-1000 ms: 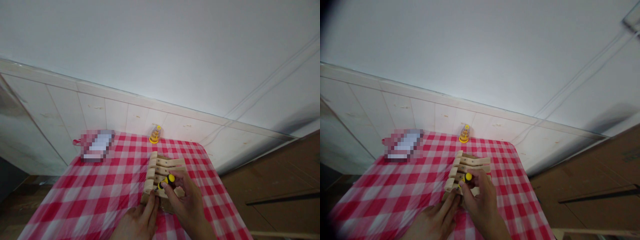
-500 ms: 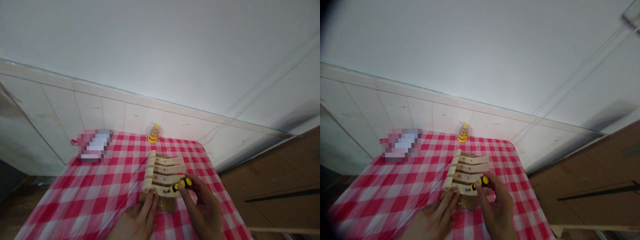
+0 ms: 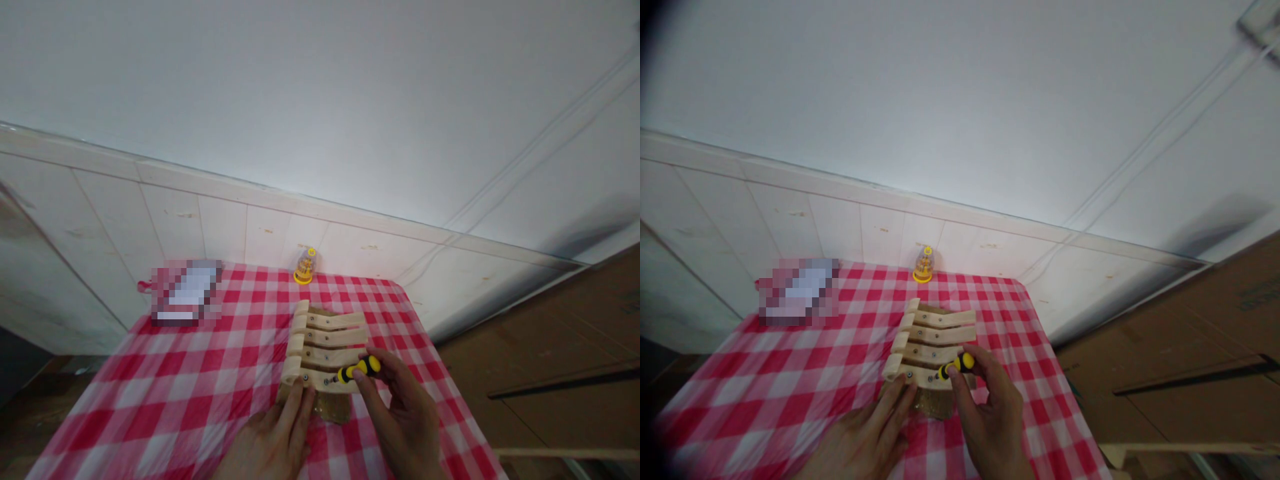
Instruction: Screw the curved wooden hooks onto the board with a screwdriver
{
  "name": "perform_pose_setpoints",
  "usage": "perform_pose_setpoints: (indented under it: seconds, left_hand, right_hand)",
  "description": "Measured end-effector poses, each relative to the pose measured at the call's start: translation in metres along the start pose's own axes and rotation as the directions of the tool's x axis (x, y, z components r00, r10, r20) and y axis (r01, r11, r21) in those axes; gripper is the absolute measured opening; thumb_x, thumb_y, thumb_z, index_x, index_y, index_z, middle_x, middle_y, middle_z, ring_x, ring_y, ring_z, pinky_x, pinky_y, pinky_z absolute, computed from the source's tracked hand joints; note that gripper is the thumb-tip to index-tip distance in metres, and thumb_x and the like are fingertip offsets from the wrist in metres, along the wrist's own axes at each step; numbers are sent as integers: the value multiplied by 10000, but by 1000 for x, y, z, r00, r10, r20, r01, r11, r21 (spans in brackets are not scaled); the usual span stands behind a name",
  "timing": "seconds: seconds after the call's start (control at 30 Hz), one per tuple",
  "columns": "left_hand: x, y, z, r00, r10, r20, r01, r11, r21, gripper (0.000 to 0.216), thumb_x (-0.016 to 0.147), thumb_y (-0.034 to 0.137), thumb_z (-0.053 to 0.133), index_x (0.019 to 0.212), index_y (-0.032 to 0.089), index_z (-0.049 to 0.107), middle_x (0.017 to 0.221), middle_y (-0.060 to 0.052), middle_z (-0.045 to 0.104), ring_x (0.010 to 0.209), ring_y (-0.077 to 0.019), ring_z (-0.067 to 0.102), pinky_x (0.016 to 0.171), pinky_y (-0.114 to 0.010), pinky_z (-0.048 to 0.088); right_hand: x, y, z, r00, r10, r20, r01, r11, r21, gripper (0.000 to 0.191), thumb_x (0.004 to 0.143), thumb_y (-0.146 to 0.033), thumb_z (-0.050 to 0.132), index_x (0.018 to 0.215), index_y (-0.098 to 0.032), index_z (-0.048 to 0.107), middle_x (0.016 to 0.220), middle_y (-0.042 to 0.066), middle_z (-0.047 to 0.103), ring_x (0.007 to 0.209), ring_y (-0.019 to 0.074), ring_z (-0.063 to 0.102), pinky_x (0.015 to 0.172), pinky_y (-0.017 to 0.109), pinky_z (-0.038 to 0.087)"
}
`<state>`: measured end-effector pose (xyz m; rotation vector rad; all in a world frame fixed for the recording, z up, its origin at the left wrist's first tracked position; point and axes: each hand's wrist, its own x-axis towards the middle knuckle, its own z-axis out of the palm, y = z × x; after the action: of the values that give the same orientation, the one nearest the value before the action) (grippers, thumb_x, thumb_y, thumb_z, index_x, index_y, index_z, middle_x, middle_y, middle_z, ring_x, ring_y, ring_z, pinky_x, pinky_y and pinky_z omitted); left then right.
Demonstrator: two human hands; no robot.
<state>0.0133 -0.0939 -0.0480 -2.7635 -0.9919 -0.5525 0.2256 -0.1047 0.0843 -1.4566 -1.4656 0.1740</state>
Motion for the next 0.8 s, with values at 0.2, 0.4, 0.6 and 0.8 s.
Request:
perform_pose_setpoints:
  seconds: [0.2,0.4,0.6,0.8]
  left_hand:
    - [1,-1,-10,998,68,10,-69,998,6,588,945,171,579,1509,45,472,1472,-312,570,1019,-298,756,707,-355,652]
    - [11,-8,-39,970,231,81,-229,973,-24,452,995,184,543,1434,75,570,1375,-207,682,938,-252,768,740,-357,673]
    - [9,-6,-32,972,236,6,-236,972,-5,437,978,130,540,1405,46,577,1359,-224,684,1027,-255,751,819,-351,660]
    - [14,-4,-48,952,291,94,-299,951,80,283,986,134,542,1244,122,658,1413,-213,646,1055,-286,727,756,-386,645]
  right_hand:
    - [-1,-1,1,999,-41,13,41,999,18,323,919,-205,733,1223,-314,715,1056,28,832,907,191,824,783,255,694]
    - [-2,-4,-4,990,-120,75,121,993,-2,352,951,-181,659,1274,-314,699,1144,40,818,1010,192,808,868,265,674]
    - [0,-5,-4,978,-182,98,185,982,-22,294,914,-162,677,1182,-278,698,1058,43,824,945,196,812,845,272,665]
    - [20,-1,-3,948,-188,256,177,982,64,226,880,-176,710,1094,-245,687,950,38,806,853,216,793,774,320,649]
